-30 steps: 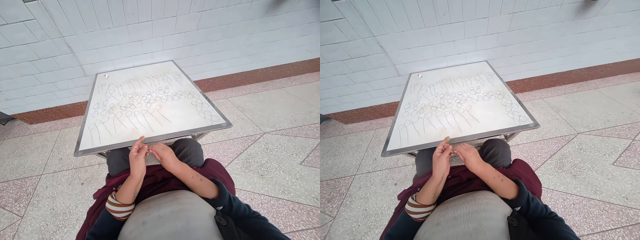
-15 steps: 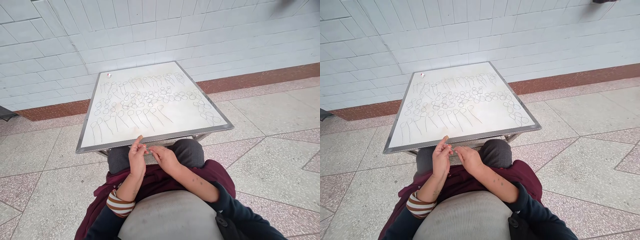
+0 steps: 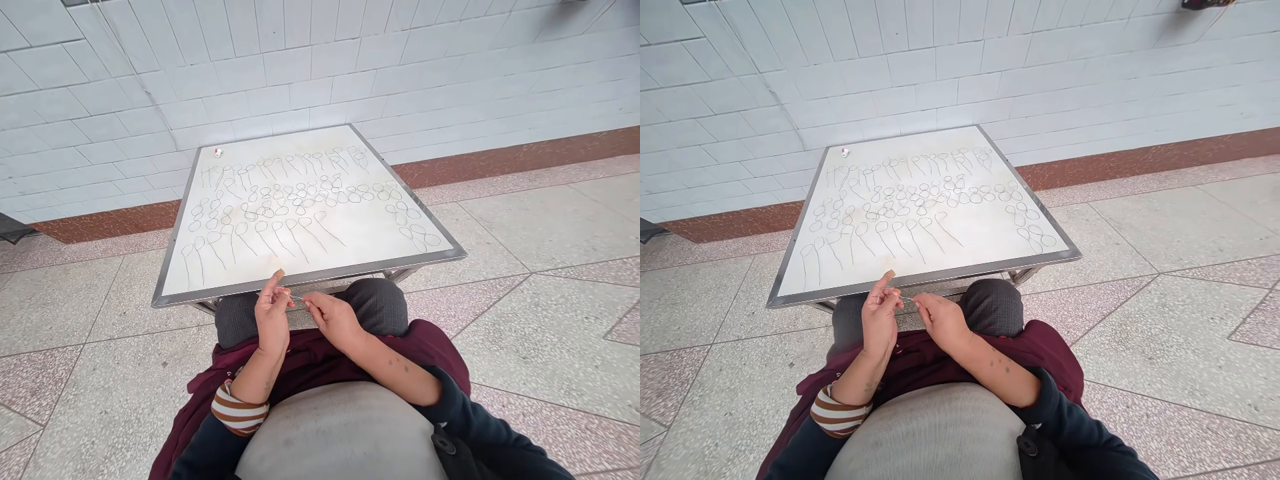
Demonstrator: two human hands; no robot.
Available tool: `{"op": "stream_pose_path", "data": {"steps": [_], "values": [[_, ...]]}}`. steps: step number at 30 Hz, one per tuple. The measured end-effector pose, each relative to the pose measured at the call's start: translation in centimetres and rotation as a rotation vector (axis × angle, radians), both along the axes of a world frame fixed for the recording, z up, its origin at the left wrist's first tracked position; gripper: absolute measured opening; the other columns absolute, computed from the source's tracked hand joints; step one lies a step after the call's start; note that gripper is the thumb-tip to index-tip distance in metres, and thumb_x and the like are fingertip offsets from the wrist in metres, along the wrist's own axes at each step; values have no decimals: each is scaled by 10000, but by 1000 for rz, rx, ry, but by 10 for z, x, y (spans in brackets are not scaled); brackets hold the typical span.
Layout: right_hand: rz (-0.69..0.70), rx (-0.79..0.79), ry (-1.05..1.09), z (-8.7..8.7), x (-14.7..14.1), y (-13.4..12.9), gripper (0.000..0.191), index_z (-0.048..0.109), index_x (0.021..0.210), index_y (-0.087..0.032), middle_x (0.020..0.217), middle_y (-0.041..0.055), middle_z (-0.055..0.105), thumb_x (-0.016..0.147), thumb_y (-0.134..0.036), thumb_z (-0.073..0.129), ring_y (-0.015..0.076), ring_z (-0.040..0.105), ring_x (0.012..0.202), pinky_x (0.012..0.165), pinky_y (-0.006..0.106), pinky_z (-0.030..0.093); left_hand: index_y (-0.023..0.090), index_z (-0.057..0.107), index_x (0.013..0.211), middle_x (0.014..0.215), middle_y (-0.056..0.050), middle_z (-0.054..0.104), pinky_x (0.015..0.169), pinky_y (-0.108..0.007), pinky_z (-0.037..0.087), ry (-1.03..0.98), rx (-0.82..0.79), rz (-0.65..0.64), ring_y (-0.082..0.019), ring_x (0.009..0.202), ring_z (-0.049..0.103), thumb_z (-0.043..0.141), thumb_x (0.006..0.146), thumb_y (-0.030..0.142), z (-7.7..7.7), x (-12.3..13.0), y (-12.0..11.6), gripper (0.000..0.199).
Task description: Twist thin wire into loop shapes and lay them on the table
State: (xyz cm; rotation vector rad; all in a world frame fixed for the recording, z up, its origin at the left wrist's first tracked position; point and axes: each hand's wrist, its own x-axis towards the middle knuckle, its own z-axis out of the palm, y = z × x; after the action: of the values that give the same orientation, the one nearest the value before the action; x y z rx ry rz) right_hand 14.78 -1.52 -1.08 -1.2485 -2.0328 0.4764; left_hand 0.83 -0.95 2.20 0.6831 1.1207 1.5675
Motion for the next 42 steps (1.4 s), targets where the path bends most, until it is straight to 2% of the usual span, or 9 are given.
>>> {"op": "stream_pose_path", "data": {"steps": [9, 15, 18, 22, 26, 28, 31, 37, 42], "values": [[51, 96, -133, -2, 17, 0, 204, 651, 1018, -196, 865, 61, 708, 977, -193, 452, 207, 617, 787, 709, 324, 504, 209, 707, 1106, 742, 27, 525, 588, -204, 413, 9, 43, 36, -70, 615, 478, 696, 708, 148, 1, -13, 6, 403], [35, 190, -202, 17, 20, 3, 254, 630, 1139, -180, 931, 108, 702, 960, -324, 523, 252, 588, 887, 804, 405, 469, 222, 705, 1122, 764, 26, 527, 595, -206, 415, 58, 76, 35, -60, 593, 458, 714, 740, 207, 3, -18, 9, 382], [67, 200, -237, 21, 8, 5, 265, 644, 1100, -178, 878, 101, 704, 945, -369, 545, 243, 595, 835, 757, 377, 462, 217, 698, 1130, 749, 30, 514, 609, -212, 428, 89, 44, -14, -64, 602, 477, 705, 750, 207, 4, -11, 6, 380], [37, 38, -36, 16, 1, 7, 237, 658, 995, -194, 807, 68, 686, 991, -271, 434, 191, 609, 731, 682, 320, 468, 223, 618, 1241, 791, 18, 537, 633, -225, 446, 98, 6, -119, -91, 677, 519, 717, 756, 238, 12, -6, 1, 495], [34, -435, 516, 17, 6, 7, 243, 637, 972, -214, 731, 4, 634, 957, -394, 476, 127, 568, 582, 549, 251, 465, 266, 475, 1375, 982, -30, 645, 730, -254, 453, 126, 22, -224, -134, 853, 575, 768, 712, 220, 21, -10, 1, 726], [73, -661, 731, 21, 8, 7, 277, 637, 954, -203, 682, -20, 603, 913, -457, 536, 98, 516, 513, 492, 221, 430, 256, 475, 1370, 1032, -52, 677, 751, -268, 448, 133, -2, -223, -141, 874, 589, 759, 722, 232, 22, -11, 2, 708], [149, -842, 899, 24, 7, 6, 302, 644, 931, -187, 676, -26, 591, 869, -480, 600, 79, 488, 516, 506, 204, 413, 222, 507, 1337, 983, -64, 708, 748, -294, 457, 58, -74, -260, -162, 861, 620, 764, 723, 270, 18, -8, 3, 667], [248, -885, 887, 23, 6, 3, 316, 630, 895, -180, 664, -32, 584, 870, -495, 602, 78, 504, 539, 553, 211, 439, 183, 591, 1236, 780, -2, 688, 707, -268, 453, -50, -74, -191, -113, 689, 613, 799, 680, 227, 13, -2, 2, 595], [200, -618, 629, 21, 2, -1, 286, 565, 1048, -214, 700, -33, 607, 940, -467, 487, 98, 551, 536, 555, 234, 489, 196, 590, 1233, 757, 23, 646, 671, -239, 443, -8, -28, -148, -107, 702, 610, 768, 713, 212, 14, -3, 1, 550]]}}
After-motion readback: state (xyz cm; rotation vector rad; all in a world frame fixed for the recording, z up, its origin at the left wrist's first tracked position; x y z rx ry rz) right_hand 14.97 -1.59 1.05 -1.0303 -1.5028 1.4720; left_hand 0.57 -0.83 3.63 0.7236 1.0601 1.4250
